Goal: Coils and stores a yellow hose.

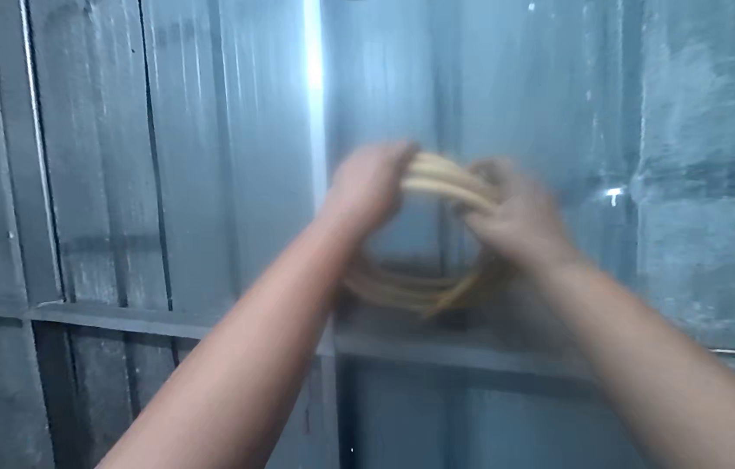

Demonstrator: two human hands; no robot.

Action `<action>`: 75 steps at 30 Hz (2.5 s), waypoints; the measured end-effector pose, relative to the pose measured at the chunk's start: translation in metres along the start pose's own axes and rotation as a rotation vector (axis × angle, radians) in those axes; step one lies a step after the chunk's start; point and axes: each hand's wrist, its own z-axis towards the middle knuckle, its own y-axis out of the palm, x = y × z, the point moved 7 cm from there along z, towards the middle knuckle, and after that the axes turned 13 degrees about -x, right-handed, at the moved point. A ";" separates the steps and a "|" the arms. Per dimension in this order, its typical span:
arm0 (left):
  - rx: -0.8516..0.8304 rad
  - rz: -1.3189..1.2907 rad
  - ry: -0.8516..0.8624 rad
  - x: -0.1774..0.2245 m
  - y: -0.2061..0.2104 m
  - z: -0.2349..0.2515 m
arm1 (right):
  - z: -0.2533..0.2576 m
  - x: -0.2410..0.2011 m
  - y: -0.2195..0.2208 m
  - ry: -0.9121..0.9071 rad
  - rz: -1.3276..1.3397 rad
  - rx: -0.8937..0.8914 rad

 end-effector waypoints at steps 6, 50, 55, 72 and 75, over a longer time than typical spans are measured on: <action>0.054 -0.003 -0.171 -0.003 0.010 -0.004 | -0.118 0.040 0.033 -0.050 0.384 0.389; 0.470 -0.016 -0.204 -0.034 0.035 -0.015 | -0.121 0.091 0.140 0.337 0.540 0.263; 0.468 0.004 -0.223 -0.043 0.044 -0.017 | -0.116 0.096 0.138 0.342 0.497 0.159; 0.472 -0.125 -0.050 -0.077 0.075 -0.018 | -0.120 0.108 0.142 0.400 0.570 0.083; 0.481 -0.096 -0.033 -0.072 0.073 -0.011 | -0.122 0.108 0.140 0.405 0.579 0.087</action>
